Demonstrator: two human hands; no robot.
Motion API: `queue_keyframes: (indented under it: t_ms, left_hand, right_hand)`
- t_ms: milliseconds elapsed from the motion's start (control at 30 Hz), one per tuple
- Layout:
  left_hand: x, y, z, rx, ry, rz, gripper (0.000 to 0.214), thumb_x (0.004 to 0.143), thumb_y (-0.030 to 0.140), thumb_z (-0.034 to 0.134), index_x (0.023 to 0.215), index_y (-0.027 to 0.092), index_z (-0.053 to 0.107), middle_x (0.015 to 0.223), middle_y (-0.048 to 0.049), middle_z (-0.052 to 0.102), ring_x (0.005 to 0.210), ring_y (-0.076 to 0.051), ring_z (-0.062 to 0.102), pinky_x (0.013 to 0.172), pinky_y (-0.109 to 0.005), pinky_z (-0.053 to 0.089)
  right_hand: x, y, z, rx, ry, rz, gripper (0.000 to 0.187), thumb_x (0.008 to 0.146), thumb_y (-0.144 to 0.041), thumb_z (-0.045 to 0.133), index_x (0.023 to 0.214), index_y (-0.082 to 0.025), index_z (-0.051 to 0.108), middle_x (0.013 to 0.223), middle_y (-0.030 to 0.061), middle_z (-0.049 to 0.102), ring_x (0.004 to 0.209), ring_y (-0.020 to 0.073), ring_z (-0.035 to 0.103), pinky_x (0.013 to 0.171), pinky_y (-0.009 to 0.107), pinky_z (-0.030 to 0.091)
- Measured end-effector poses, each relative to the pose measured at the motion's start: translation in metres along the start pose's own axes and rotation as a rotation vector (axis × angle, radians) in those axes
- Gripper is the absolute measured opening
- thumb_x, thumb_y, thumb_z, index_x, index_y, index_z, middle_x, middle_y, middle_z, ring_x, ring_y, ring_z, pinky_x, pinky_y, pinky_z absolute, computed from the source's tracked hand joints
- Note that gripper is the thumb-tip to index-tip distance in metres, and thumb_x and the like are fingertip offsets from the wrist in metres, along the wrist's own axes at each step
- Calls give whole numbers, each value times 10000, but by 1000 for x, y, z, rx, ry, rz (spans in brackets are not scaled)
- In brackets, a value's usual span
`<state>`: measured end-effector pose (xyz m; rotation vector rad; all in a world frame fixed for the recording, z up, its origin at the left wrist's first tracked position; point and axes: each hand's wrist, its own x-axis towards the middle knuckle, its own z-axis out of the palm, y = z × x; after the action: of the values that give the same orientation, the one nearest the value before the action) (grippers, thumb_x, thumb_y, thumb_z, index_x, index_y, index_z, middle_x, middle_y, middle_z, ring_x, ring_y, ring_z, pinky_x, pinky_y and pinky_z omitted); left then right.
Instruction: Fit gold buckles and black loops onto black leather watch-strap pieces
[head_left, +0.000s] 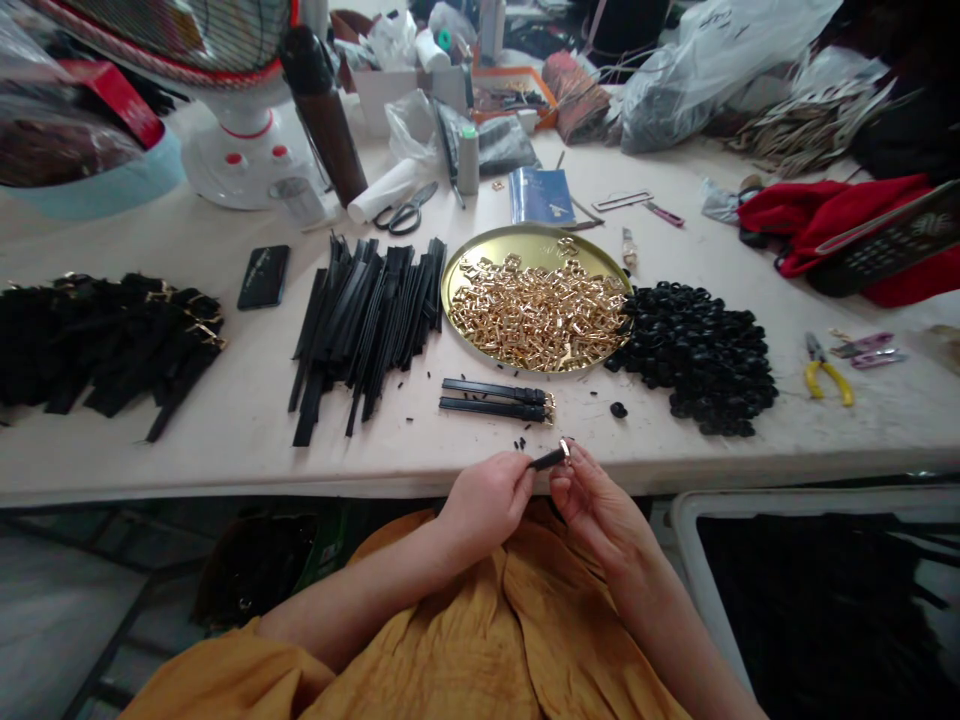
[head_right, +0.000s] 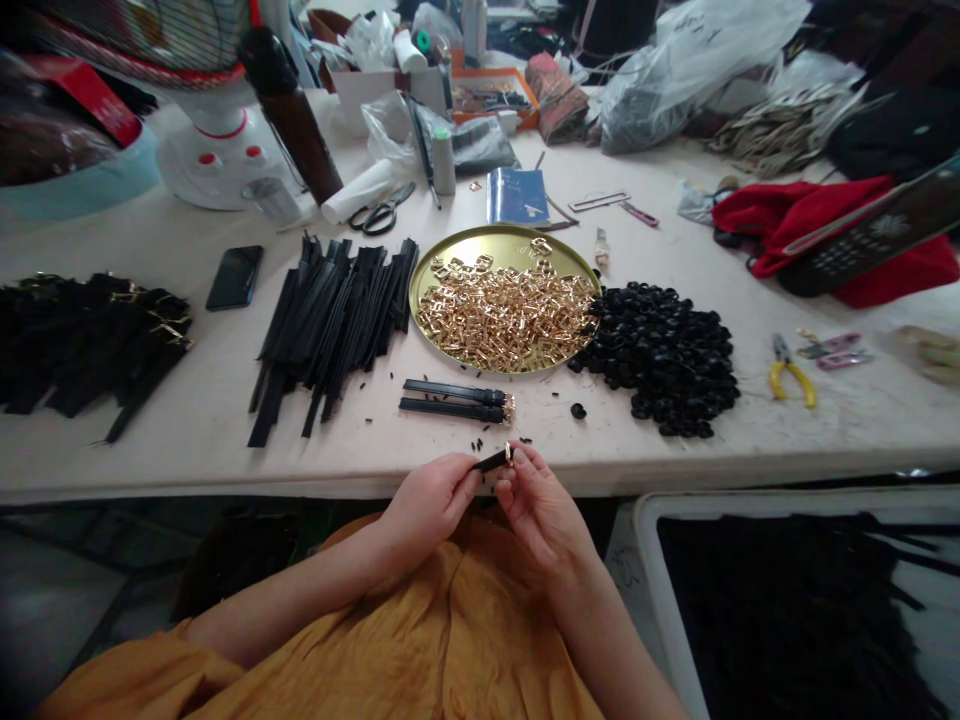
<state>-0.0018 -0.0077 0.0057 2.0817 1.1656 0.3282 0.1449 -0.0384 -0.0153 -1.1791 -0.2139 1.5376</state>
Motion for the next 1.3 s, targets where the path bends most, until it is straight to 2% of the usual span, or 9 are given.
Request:
queue_keyframes:
  t_ms: [233, 333, 433, 533, 767, 967, 1033, 1167, 1300]
  left_hand:
    - [11, 2, -9, -309, -114, -19, 197, 853, 238, 368, 771, 163, 531, 773, -32, 599, 716, -142, 535, 638, -236, 393]
    - [13, -1, -10, -511, -217, -121, 132, 816, 241, 410, 842, 163, 513, 739, -7, 597, 624, -117, 535, 574, -222, 403]
    - [13, -4, -9, -670, -254, -210, 118, 809, 252, 410, 825, 155, 475, 678, 15, 564, 491, -76, 480, 483, -196, 378]
    - [13, -5, -8, -737, -243, -187, 119, 803, 260, 434, 772, 152, 474, 648, 24, 538, 487, -61, 465, 478, -182, 368]
    - [13, -2, -8, -816, -242, -256, 186, 798, 333, 455, 733, 159, 447, 622, 30, 530, 443, -43, 418, 425, -162, 316]
    - [10, 4, -6, -856, -257, -278, 137, 770, 291, 451, 712, 171, 420, 579, 47, 505, 421, -45, 392, 416, -168, 299]
    - [9, 5, -7, -779, -222, -261, 131, 766, 286, 449, 707, 170, 435, 576, 46, 508, 449, -56, 410, 443, -178, 314]
    - [8, 8, -9, -543, -110, -170, 176, 777, 313, 469, 682, 165, 479, 600, 34, 539, 557, -88, 460, 525, -202, 339]
    - [12, 6, -9, -553, -115, -162, 282, 783, 421, 493, 666, 169, 452, 563, 39, 523, 545, -97, 459, 523, -210, 345]
  right_hand:
    - [-3, 11, 9, -121, 14, -90, 186, 647, -286, 729, 756, -209, 600, 700, -30, 595, 564, 76, 524, 544, 195, 471]
    - [-2, 10, 9, -98, 84, -128, 195, 644, -286, 730, 729, -214, 570, 649, -54, 566, 504, 61, 482, 500, 186, 435]
    - [-2, 11, 10, -104, 25, -78, 186, 678, -305, 701, 768, -226, 558, 624, -57, 547, 509, 74, 484, 513, 207, 429]
    - [-6, 11, 12, -221, -41, -88, 161, 729, -340, 650, 799, -227, 560, 605, -49, 541, 539, 99, 491, 534, 232, 425]
    - [-16, 6, 9, -550, 101, -356, 208, 781, -376, 583, 664, -206, 559, 601, -38, 497, 571, 101, 436, 546, 225, 361]
    - [-19, 5, 6, -310, 17, -150, 243, 759, -443, 573, 698, -209, 540, 567, -47, 477, 512, 103, 416, 506, 236, 353]
    - [-22, 5, 5, -460, 37, -251, 223, 756, -419, 582, 705, -204, 552, 596, -37, 505, 546, 113, 448, 536, 243, 370]
    - [-23, 4, 4, -847, 185, -639, 141, 721, -330, 631, 719, -197, 584, 708, -1, 561, 676, 149, 502, 647, 276, 400]
    - [-20, 0, 4, -730, 84, -535, 142, 766, -336, 580, 800, -199, 568, 723, 8, 601, 671, 157, 546, 628, 281, 436]
